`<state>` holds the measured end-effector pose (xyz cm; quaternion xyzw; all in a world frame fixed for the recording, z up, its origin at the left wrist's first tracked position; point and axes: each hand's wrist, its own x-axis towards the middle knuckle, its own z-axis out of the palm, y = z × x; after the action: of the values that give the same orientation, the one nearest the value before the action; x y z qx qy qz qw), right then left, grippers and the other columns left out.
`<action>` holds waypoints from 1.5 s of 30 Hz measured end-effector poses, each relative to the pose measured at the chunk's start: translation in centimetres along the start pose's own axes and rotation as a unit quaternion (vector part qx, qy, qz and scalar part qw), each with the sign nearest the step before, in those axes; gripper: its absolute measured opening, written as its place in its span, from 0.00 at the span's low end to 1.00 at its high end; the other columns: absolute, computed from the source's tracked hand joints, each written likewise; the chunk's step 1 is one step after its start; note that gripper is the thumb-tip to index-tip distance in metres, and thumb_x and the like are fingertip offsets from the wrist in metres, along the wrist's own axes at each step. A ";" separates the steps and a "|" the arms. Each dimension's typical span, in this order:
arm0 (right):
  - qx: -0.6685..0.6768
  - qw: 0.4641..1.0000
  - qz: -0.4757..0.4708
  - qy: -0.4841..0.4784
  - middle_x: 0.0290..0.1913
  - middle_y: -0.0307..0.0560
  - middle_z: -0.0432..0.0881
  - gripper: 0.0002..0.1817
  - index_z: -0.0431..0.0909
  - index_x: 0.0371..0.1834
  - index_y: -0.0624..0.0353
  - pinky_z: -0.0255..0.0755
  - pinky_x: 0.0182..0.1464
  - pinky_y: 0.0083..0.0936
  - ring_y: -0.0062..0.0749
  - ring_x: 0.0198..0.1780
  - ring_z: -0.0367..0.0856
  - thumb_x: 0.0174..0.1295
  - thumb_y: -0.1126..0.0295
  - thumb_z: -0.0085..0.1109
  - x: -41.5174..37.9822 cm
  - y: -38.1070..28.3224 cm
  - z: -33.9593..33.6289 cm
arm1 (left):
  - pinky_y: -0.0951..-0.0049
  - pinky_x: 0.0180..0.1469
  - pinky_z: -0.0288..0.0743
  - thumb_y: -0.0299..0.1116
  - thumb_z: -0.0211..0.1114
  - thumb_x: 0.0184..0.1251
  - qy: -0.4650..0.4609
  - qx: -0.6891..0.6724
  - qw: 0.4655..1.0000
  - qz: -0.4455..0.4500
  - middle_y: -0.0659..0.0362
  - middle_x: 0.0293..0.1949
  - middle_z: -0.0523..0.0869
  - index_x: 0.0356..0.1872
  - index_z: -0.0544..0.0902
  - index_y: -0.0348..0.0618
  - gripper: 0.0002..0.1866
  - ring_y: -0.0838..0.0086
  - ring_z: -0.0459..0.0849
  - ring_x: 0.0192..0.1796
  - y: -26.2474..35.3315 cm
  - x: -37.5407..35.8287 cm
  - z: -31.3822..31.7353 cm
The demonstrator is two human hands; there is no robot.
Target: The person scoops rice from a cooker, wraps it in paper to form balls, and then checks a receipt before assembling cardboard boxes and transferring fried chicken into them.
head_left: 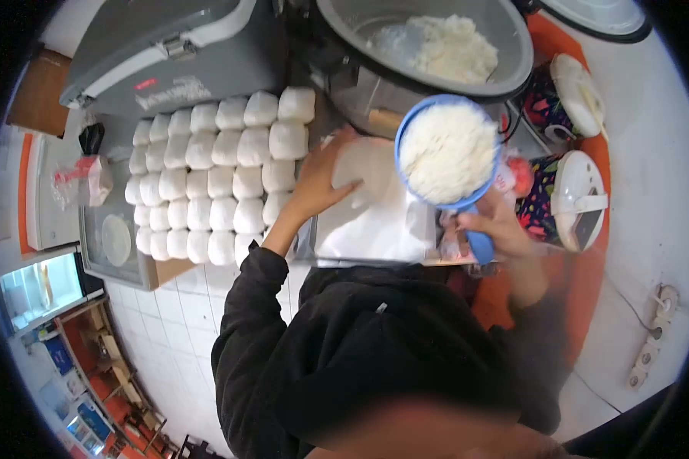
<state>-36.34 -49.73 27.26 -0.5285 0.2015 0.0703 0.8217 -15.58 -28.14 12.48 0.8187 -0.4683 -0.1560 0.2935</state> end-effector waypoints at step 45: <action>-0.416 0.857 -0.081 0.293 0.28 0.43 0.81 0.09 0.80 0.31 0.66 0.71 0.37 0.23 0.22 0.30 0.77 0.62 0.69 0.63 1.9 10.9 -3.3 | 0.63 0.48 0.68 0.42 0.68 0.57 -0.119 -0.099 0.953 0.261 0.60 0.57 0.75 0.53 0.80 0.55 0.21 0.69 0.78 0.51 6.1 -3.1 18.2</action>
<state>-39.06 -48.17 16.10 -0.8319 0.3412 -0.0771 0.4308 -30.93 -33.90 2.07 0.6106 -0.6792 -0.2154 0.3457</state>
